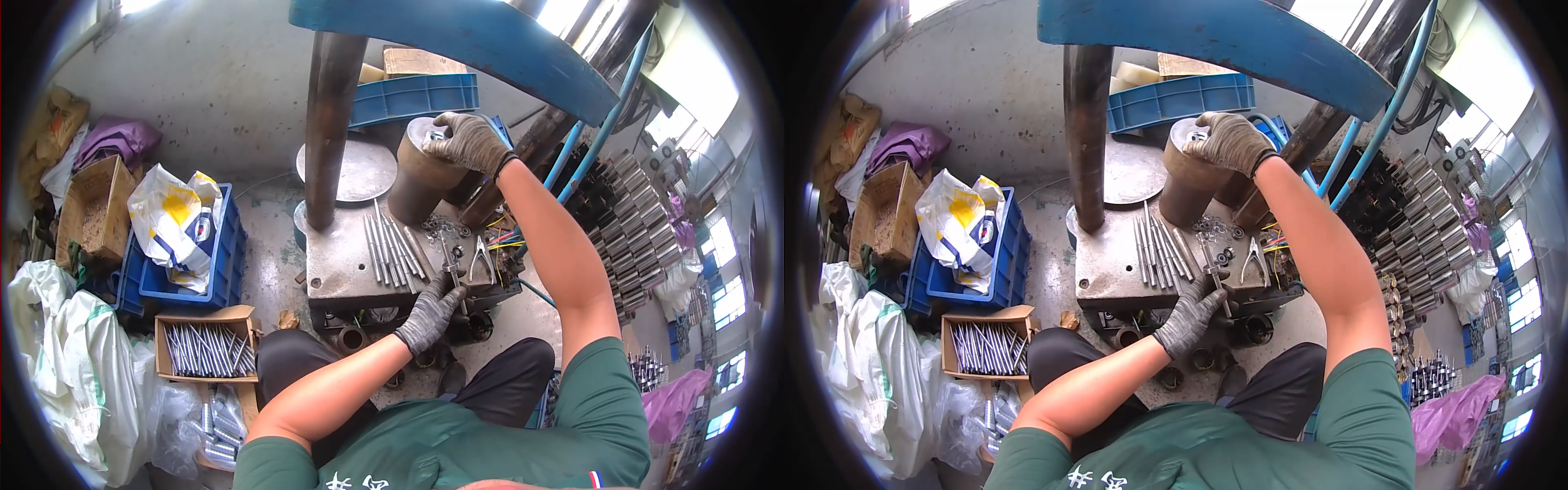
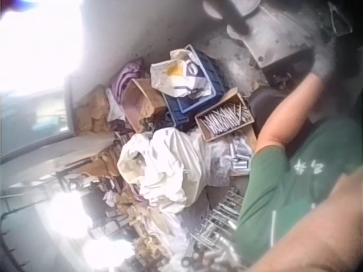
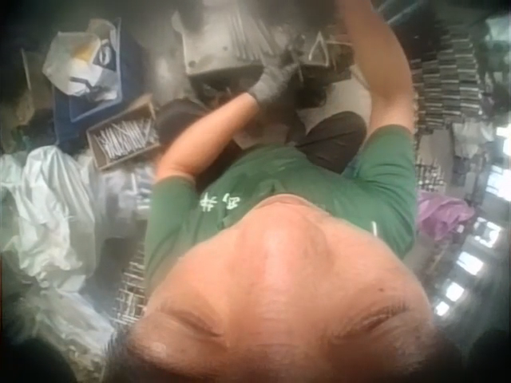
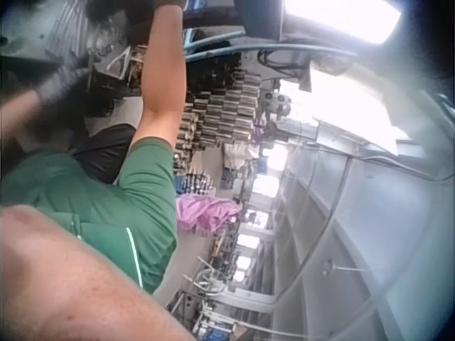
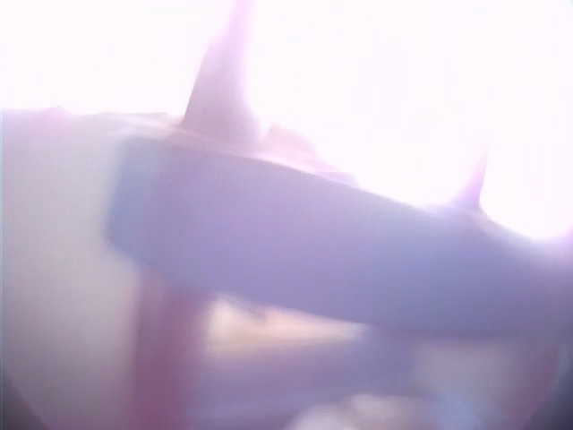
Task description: The person assembles metal components by threading a long bolt through a circular washer and into a cylindrical metal base, using their hands to position the pieces.
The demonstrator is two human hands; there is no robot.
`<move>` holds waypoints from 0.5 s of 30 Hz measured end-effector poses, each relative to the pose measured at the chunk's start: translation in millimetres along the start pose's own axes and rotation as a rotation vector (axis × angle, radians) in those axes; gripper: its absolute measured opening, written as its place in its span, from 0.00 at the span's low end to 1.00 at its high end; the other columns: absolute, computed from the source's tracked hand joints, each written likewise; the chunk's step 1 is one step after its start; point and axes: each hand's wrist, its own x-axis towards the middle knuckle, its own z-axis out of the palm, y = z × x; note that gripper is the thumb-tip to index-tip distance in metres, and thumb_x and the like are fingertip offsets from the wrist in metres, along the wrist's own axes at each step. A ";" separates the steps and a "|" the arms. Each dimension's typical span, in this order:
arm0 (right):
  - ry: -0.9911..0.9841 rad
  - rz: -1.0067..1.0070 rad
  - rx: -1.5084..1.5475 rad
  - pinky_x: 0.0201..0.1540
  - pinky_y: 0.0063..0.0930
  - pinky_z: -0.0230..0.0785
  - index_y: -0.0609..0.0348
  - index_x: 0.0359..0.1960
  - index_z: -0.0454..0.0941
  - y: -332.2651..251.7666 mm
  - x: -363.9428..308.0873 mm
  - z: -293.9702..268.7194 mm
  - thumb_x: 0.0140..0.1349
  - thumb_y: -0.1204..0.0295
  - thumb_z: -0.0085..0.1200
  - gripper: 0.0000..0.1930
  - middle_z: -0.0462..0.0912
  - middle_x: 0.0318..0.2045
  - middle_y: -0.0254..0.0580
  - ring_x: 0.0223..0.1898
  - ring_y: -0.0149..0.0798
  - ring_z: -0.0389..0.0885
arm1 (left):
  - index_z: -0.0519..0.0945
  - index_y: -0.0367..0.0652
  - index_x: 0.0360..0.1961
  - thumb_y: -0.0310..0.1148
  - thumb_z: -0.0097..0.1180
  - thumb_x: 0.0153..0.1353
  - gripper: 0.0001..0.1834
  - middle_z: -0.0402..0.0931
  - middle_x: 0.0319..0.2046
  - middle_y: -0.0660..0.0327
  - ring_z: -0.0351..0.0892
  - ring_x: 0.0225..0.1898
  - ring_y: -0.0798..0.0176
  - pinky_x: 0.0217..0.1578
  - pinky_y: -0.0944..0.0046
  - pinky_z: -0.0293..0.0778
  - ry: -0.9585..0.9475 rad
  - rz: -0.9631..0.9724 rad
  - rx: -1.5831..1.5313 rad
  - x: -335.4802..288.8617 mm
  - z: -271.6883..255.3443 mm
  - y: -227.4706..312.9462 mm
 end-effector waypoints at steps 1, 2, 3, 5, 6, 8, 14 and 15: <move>-0.036 0.034 0.031 0.56 0.38 0.77 0.67 0.54 0.83 1.9 0.0 -2.4 0.57 0.44 0.63 0.37 0.87 0.45 0.63 0.48 0.55 0.87 | 0.68 0.44 0.67 0.28 0.52 0.75 0.21 0.78 0.47 0.59 0.83 0.45 0.62 0.43 0.58 0.85 0.069 -0.103 -0.054 -2.7 7.6 12.8; 0.034 0.045 -0.002 0.57 0.38 0.77 0.65 0.54 0.83 12.2 3.8 -2.5 0.62 0.48 0.59 0.31 0.88 0.45 0.60 0.48 0.54 0.87 | 0.68 0.45 0.66 0.29 0.52 0.75 0.21 0.78 0.47 0.59 0.83 0.45 0.61 0.41 0.58 0.86 0.134 -0.205 -0.111 -4.0 13.2 20.2; 0.069 0.067 0.036 0.57 0.38 0.77 0.62 0.55 0.84 24.3 4.5 -5.5 0.64 0.51 0.57 0.28 0.88 0.46 0.59 0.48 0.53 0.87 | 0.69 0.46 0.64 0.31 0.53 0.75 0.19 0.78 0.47 0.59 0.84 0.44 0.61 0.39 0.58 0.86 0.130 -0.194 -0.065 -1.7 11.6 17.9; 0.061 0.077 0.069 0.57 0.39 0.76 0.55 0.54 0.85 31.4 11.5 -7.8 0.65 0.57 0.56 0.21 0.88 0.47 0.55 0.49 0.52 0.87 | 0.69 0.45 0.63 0.30 0.53 0.75 0.17 0.79 0.45 0.58 0.84 0.43 0.62 0.40 0.59 0.86 0.147 -0.037 0.161 11.2 -5.5 -7.6; 0.003 0.024 -0.052 0.57 0.38 0.77 0.54 0.53 0.86 37.0 11.0 -9.2 0.62 0.61 0.58 0.20 0.88 0.47 0.54 0.49 0.53 0.87 | 0.69 0.45 0.63 0.29 0.53 0.75 0.17 0.80 0.44 0.59 0.84 0.42 0.63 0.40 0.60 0.85 0.153 -0.049 0.130 9.4 -4.8 -12.0; -0.092 0.018 -0.139 0.56 0.38 0.77 0.53 0.51 0.88 54.2 1.4 -2.1 0.59 0.64 0.59 0.19 0.89 0.45 0.52 0.48 0.53 0.87 | 0.69 0.44 0.63 0.29 0.52 0.75 0.17 0.80 0.42 0.59 0.84 0.41 0.63 0.40 0.60 0.85 0.141 -0.134 -0.035 -3.3 12.3 7.7; 0.253 -0.009 0.099 0.48 0.32 0.80 0.63 0.48 0.85 46.1 -55.6 9.8 0.57 0.69 0.67 0.17 0.89 0.41 0.50 0.40 0.42 0.88 | 0.72 0.41 0.56 0.27 0.52 0.74 0.11 0.80 0.40 0.57 0.84 0.39 0.61 0.38 0.59 0.84 0.201 -0.320 -0.099 -22.0 15.5 -6.0; 0.270 -0.039 0.113 0.48 0.32 0.81 0.62 0.47 0.85 40.8 -71.1 20.4 0.58 0.69 0.67 0.16 0.89 0.40 0.49 0.40 0.41 0.88 | 0.72 0.40 0.55 0.26 0.52 0.74 0.11 0.80 0.39 0.56 0.84 0.39 0.60 0.38 0.58 0.84 0.179 -0.327 -0.098 -25.2 10.0 -16.9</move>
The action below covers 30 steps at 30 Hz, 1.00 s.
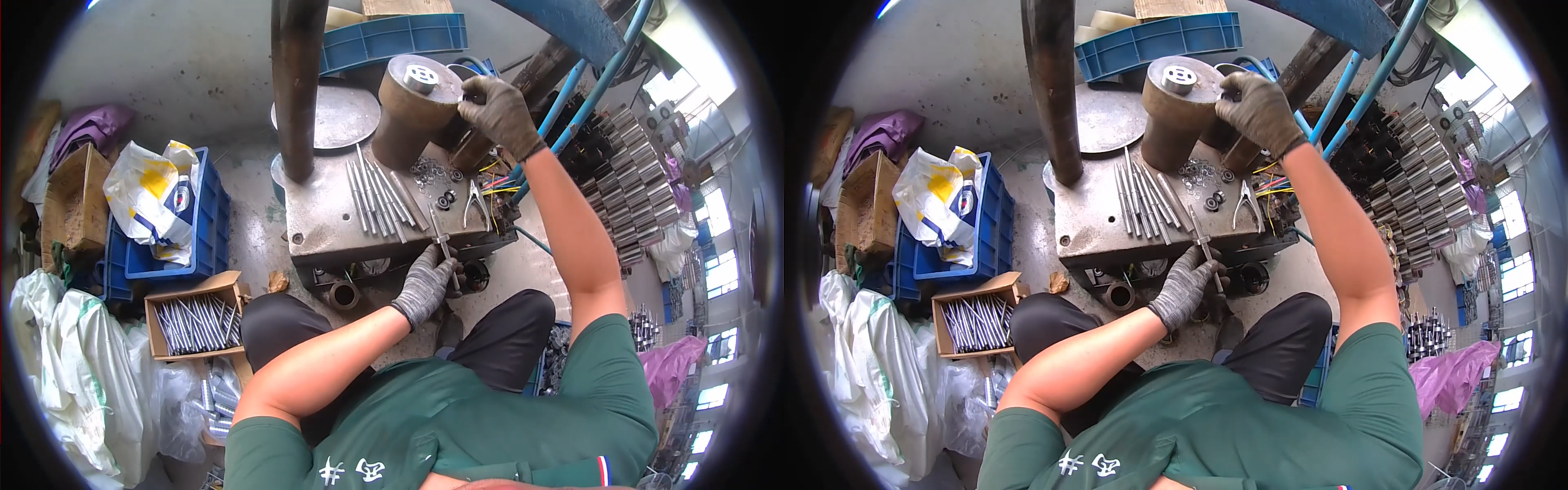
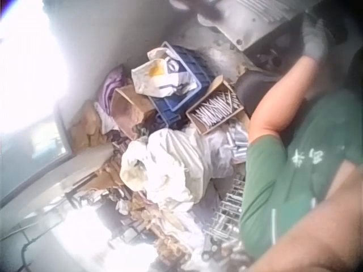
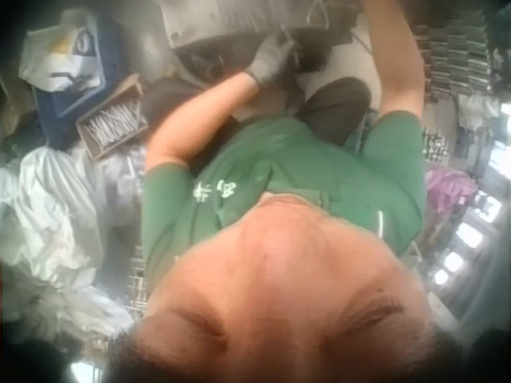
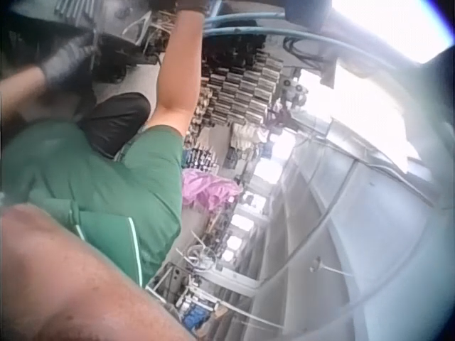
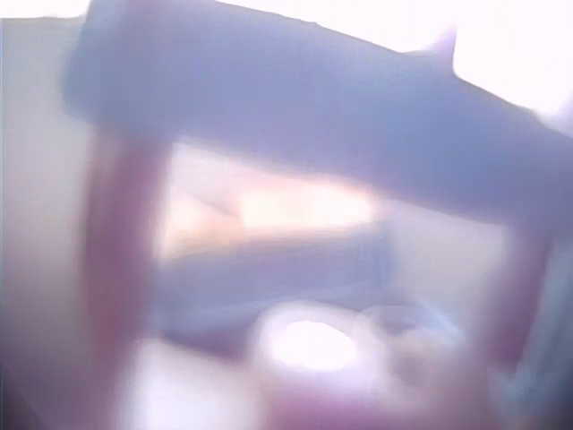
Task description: The person assembles metal components by threading a long bolt through a circular washer and into a cylindrical metal base, using their hands to position the pieces.
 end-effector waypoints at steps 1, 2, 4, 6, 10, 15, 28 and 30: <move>0.022 -0.024 0.002 0.48 0.32 0.81 0.62 0.45 0.86 -1.6 -19.9 0.2 0.58 0.70 0.68 0.15 0.89 0.40 0.48 0.40 0.40 0.88 | 0.72 0.40 0.55 0.26 0.52 0.73 0.11 0.80 0.39 0.56 0.84 0.38 0.60 0.37 0.58 0.84 -0.038 -0.007 0.006 1.6 0.5 -7.2; -0.066 0.048 0.072 0.48 0.32 0.81 0.62 0.43 0.86 -7.5 -40.6 5.5 0.57 0.71 0.68 0.13 0.88 0.39 0.45 0.41 0.39 0.88 | 0.72 0.40 0.54 0.24 0.51 0.71 0.12 0.79 0.38 0.55 0.84 0.37 0.59 0.37 0.57 0.84 -0.038 -0.106 0.028 -5.0 5.9 -4.5; -0.285 -0.130 -0.076 0.46 0.37 0.80 0.61 0.40 0.85 3.2 -69.6 28.3 0.53 0.71 0.68 0.13 0.83 0.35 0.48 0.40 0.47 0.86 | 0.73 0.39 0.54 0.24 0.51 0.71 0.12 0.80 0.38 0.55 0.84 0.37 0.58 0.38 0.57 0.84 -0.063 -0.130 0.089 -6.1 9.0 -15.0; -0.458 -0.198 -0.196 0.51 0.45 0.76 0.58 0.41 0.85 14.1 -86.7 58.5 0.51 0.69 0.65 0.15 0.83 0.37 0.52 0.43 0.55 0.83 | 0.73 0.39 0.53 0.25 0.51 0.71 0.12 0.80 0.38 0.56 0.83 0.38 0.57 0.39 0.57 0.84 -0.097 -0.070 0.369 0.2 4.6 -32.6; -0.597 -0.236 -0.249 0.55 0.46 0.75 0.57 0.44 0.85 16.9 -91.4 82.3 0.53 0.69 0.60 0.16 0.85 0.39 0.53 0.47 0.55 0.83 | 0.74 0.40 0.53 0.26 0.50 0.71 0.11 0.80 0.38 0.55 0.83 0.38 0.56 0.31 0.53 0.87 -0.046 -0.219 0.334 6.0 9.9 -43.3; -0.598 -0.275 -0.190 0.55 0.46 0.74 0.56 0.45 0.84 29.7 -93.6 100.7 0.56 0.67 0.62 0.16 0.84 0.42 0.51 0.48 0.55 0.82 | 0.71 0.41 0.50 0.29 0.50 0.74 0.08 0.79 0.38 0.53 0.84 0.37 0.52 0.28 0.51 0.87 0.039 -0.379 0.024 11.7 12.9 -39.8; -0.658 -0.029 -0.224 0.49 0.48 0.79 0.54 0.40 0.86 -6.9 -98.9 107.1 0.62 0.58 0.60 0.15 0.88 0.36 0.53 0.41 0.57 0.87 | 0.70 0.41 0.49 0.30 0.49 0.75 0.06 0.78 0.36 0.54 0.84 0.34 0.54 0.31 0.54 0.87 0.110 -0.240 -0.033 17.2 12.2 -25.0; -0.615 -0.001 -0.129 0.49 0.47 0.79 0.56 0.40 0.86 -9.3 -112.9 92.8 0.63 0.59 0.60 0.14 0.88 0.37 0.54 0.41 0.57 0.87 | 0.71 0.41 0.50 0.30 0.49 0.75 0.07 0.78 0.36 0.55 0.84 0.33 0.54 0.30 0.55 0.87 0.118 -0.233 -0.052 18.2 12.4 -20.8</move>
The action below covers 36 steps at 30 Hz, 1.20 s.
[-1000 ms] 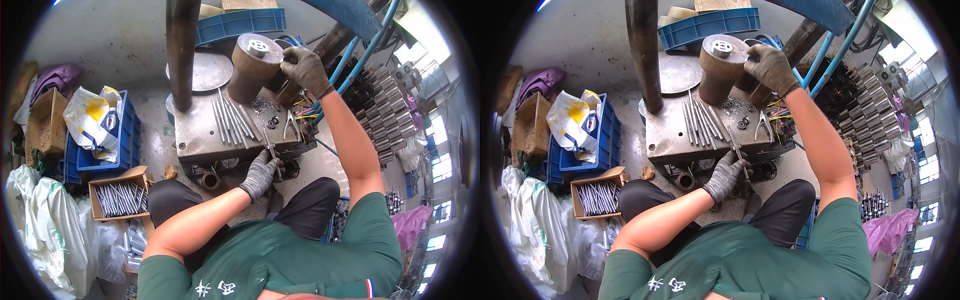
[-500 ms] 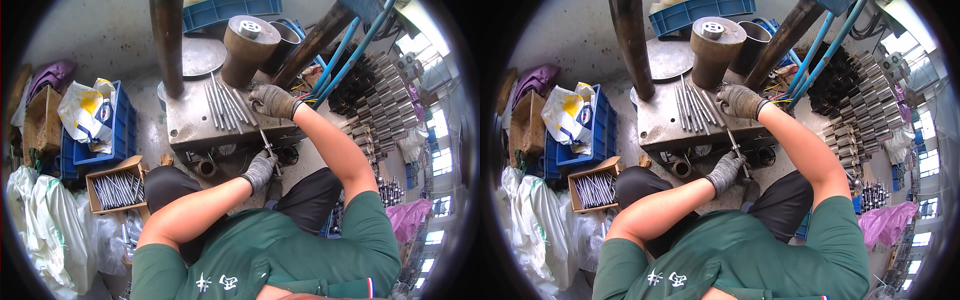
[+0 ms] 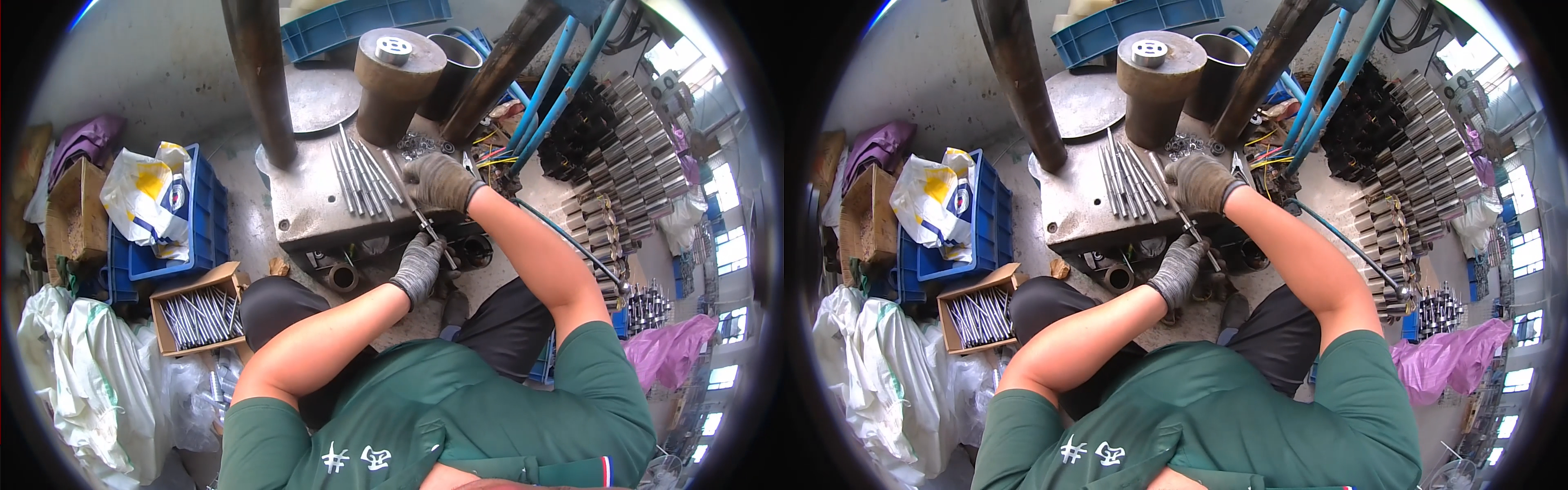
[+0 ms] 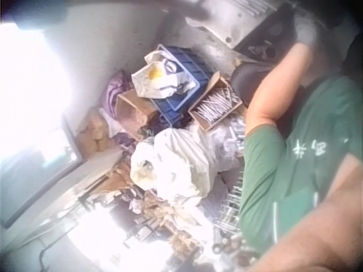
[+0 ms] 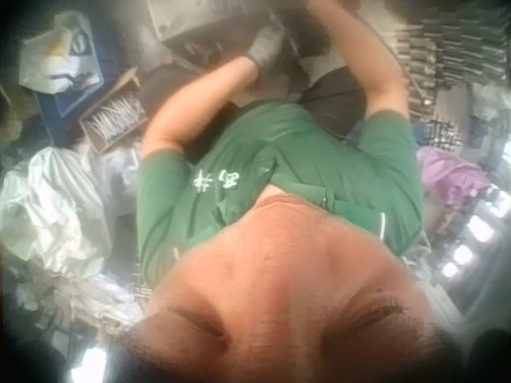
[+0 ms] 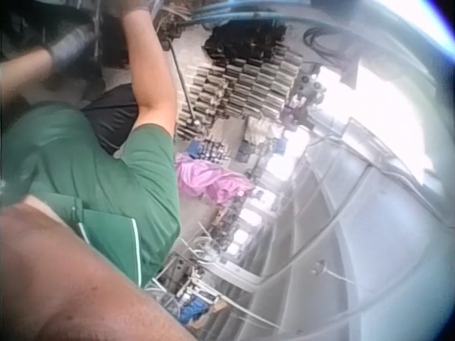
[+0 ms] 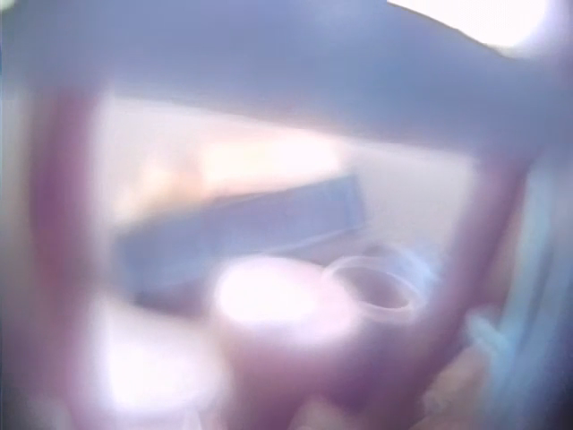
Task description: The person assembles metal components by threading a long bolt through a circular washer and into a cylindrical metal base, using their hands to position the pieces.
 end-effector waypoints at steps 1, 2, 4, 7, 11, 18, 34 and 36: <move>0.041 0.000 0.089 0.49 0.47 0.79 0.57 0.40 0.86 -1.4 -15.9 -4.9 0.63 0.60 0.59 0.14 0.88 0.37 0.55 0.41 0.57 0.87 | 0.71 0.42 0.50 0.31 0.50 0.76 0.07 0.79 0.35 0.55 0.84 0.32 0.55 0.29 0.56 0.86 -0.001 0.009 -0.027 0.4 1.4 2.9; 0.146 -0.023 0.197 0.49 0.45 0.79 0.58 0.40 0.86 -2.0 -37.7 -6.5 0.64 0.63 0.59 0.12 0.87 0.38 0.56 0.41 0.56 0.87 | 0.72 0.42 0.51 0.33 0.50 0.76 0.08 0.79 0.35 0.56 0.85 0.33 0.55 0.28 0.57 0.86 0.000 0.030 -0.013 -1.6 2.7 7.1; 0.268 -0.061 0.276 0.46 0.42 0.79 0.60 0.42 0.84 -13.9 -91.8 -28.6 0.64 0.66 0.60 0.11 0.85 0.33 0.53 0.38 0.53 0.86 | 0.73 0.41 0.52 0.33 0.50 0.76 0.09 0.80 0.36 0.56 0.85 0.34 0.55 0.29 0.56 0.86 -0.010 0.059 0.033 6.7 -2.7 9.3; 0.408 0.015 0.256 0.44 0.41 0.78 0.58 0.45 0.82 -20.9 -181.4 -65.0 0.60 0.69 0.66 0.13 0.84 0.37 0.48 0.39 0.53 0.84 | 0.73 0.39 0.53 0.32 0.54 0.75 0.11 0.81 0.37 0.54 0.86 0.35 0.55 0.35 0.55 0.86 0.004 0.133 0.079 23.9 -24.6 8.3; 0.778 0.236 -0.133 0.49 0.43 0.74 0.59 0.49 0.80 0.6 -294.9 -88.9 0.60 0.72 0.66 0.16 0.82 0.43 0.50 0.46 0.53 0.81 | 0.76 0.38 0.49 0.28 0.59 0.72 0.09 0.82 0.37 0.54 0.86 0.36 0.56 0.39 0.56 0.86 -0.013 0.146 0.090 15.5 -28.8 8.2; 0.967 0.677 0.080 0.49 0.35 0.80 0.64 0.52 0.81 68.0 -408.7 -21.2 0.68 0.74 0.60 0.13 0.81 0.51 0.52 0.51 0.47 0.83 | 0.79 0.37 0.52 0.20 0.62 0.67 0.13 0.82 0.39 0.62 0.83 0.40 0.69 0.42 0.67 0.82 -0.018 0.535 0.458 -1.4 -36.9 -3.0; 1.094 0.525 0.018 0.49 0.32 0.81 0.59 0.57 0.81 178.8 -253.2 -166.3 0.66 0.73 0.57 0.17 0.85 0.51 0.46 0.41 0.41 0.87 | 0.67 0.40 0.57 0.25 0.57 0.72 0.16 0.76 0.45 0.57 0.84 0.45 0.59 0.49 0.54 0.89 0.147 1.404 0.284 -13.1 25.6 268.6; 1.062 0.542 -0.020 0.50 0.34 0.80 0.58 0.56 0.81 185.2 -257.3 -166.0 0.66 0.72 0.57 0.17 0.86 0.49 0.47 0.42 0.43 0.87 | 0.68 0.37 0.56 0.26 0.58 0.72 0.16 0.75 0.45 0.54 0.85 0.45 0.58 0.46 0.59 0.89 0.276 1.343 0.296 -1.8 33.8 286.3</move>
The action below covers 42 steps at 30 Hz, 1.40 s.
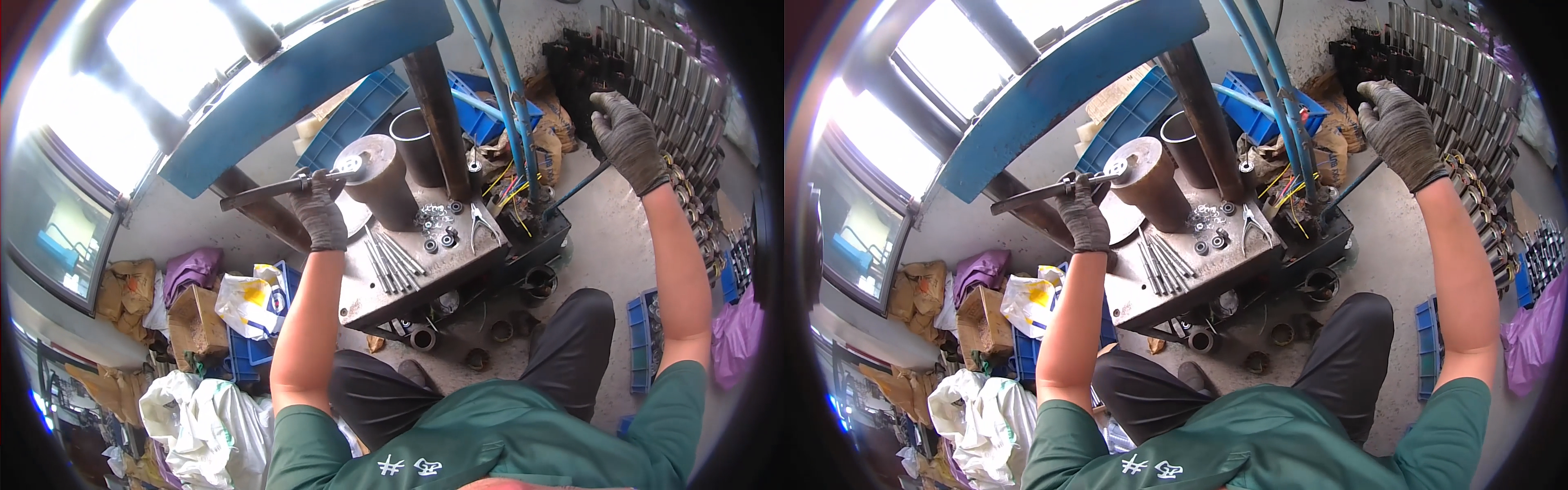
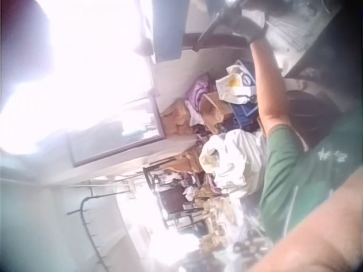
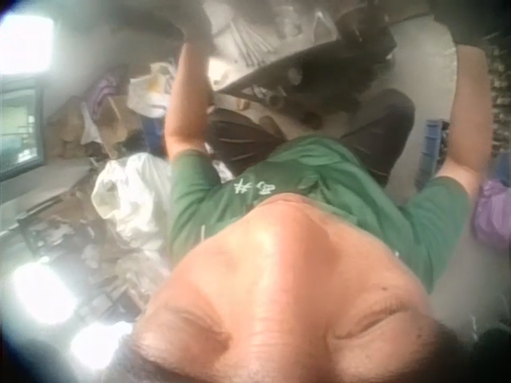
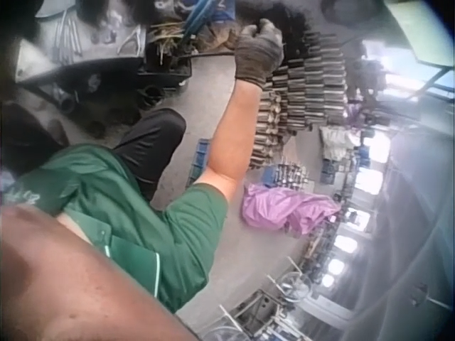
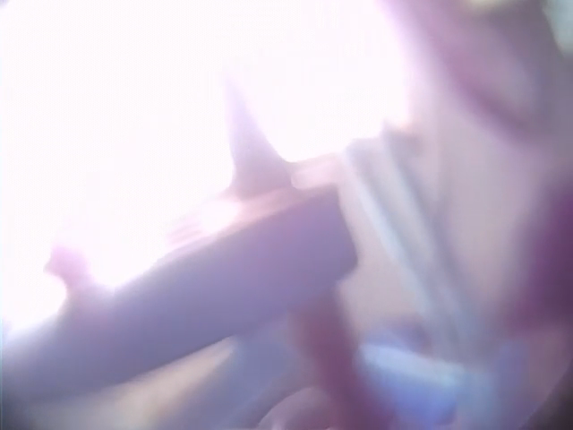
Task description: The person assembles metal components by threading a long bolt through a circular washer and into a cylindrical metal base, using their hands to position the pieces.
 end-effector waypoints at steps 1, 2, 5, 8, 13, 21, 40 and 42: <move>-0.026 -0.016 -0.040 0.51 0.36 0.80 0.58 0.54 0.82 1.4 -0.8 -0.6 0.66 0.71 0.57 0.16 0.86 0.48 0.48 0.43 0.45 0.88 | 0.67 0.38 0.56 0.25 0.57 0.72 0.16 0.75 0.45 0.54 0.84 0.44 0.59 0.44 0.60 0.89 0.015 0.050 0.125 6.8 1.5 -1.4; -0.037 0.006 -0.021 0.51 0.37 0.80 0.58 0.52 0.83 -4.8 -2.3 -4.3 0.66 0.70 0.58 0.15 0.87 0.45 0.49 0.44 0.47 0.88 | 0.67 0.38 0.57 0.25 0.56 0.72 0.16 0.75 0.45 0.54 0.84 0.43 0.59 0.43 0.61 0.89 0.016 0.016 0.113 12.7 2.2 -2.6; -0.043 0.006 -0.020 0.51 0.37 0.80 0.59 0.52 0.83 -4.7 -3.7 -5.9 0.66 0.69 0.58 0.14 0.87 0.44 0.49 0.44 0.47 0.88 | 0.67 0.40 0.57 0.25 0.55 0.73 0.15 0.75 0.45 0.55 0.84 0.41 0.61 0.39 0.63 0.88 0.025 -0.026 0.134 23.5 7.3 -3.7; -0.058 0.010 -0.005 0.50 0.37 0.81 0.59 0.51 0.83 2.0 -3.1 -4.8 0.66 0.69 0.59 0.14 0.87 0.44 0.49 0.42 0.47 0.88 | 0.67 0.41 0.56 0.25 0.55 0.73 0.15 0.75 0.45 0.56 0.83 0.40 0.62 0.36 0.65 0.87 0.055 -0.050 0.170 29.0 12.7 -6.0; -0.040 0.003 0.023 0.49 0.36 0.81 0.59 0.51 0.83 4.6 -6.7 -3.5 0.66 0.69 0.59 0.14 0.88 0.43 0.48 0.42 0.46 0.88 | 0.67 0.42 0.53 0.25 0.56 0.72 0.13 0.74 0.42 0.58 0.82 0.37 0.64 0.32 0.67 0.86 0.054 -0.028 0.154 38.3 11.2 -10.1; -0.055 0.012 0.049 0.49 0.37 0.81 0.58 0.52 0.83 5.6 -11.2 -7.4 0.66 0.68 0.59 0.15 0.88 0.44 0.47 0.42 0.46 0.88 | 0.67 0.44 0.50 0.22 0.56 0.71 0.13 0.74 0.38 0.59 0.80 0.33 0.66 0.31 0.66 0.85 -0.036 -0.051 0.163 44.6 22.9 -10.0; -0.050 -0.012 0.045 0.48 0.35 0.82 0.58 0.51 0.84 8.0 -16.7 -7.4 0.66 0.67 0.59 0.14 0.88 0.41 0.46 0.40 0.45 0.88 | 0.69 0.43 0.50 0.21 0.60 0.68 0.14 0.75 0.35 0.60 0.81 0.31 0.66 0.26 0.67 0.83 -0.134 -0.050 0.395 79.5 49.3 -19.6; -0.049 -0.009 0.053 0.48 0.35 0.82 0.59 0.50 0.84 5.7 -16.3 -7.0 0.66 0.67 0.59 0.14 0.88 0.41 0.46 0.40 0.45 0.88 | 0.69 0.43 0.50 0.22 0.60 0.68 0.14 0.75 0.35 0.61 0.81 0.31 0.66 0.26 0.67 0.83 -0.148 -0.055 0.433 90.9 46.1 -21.7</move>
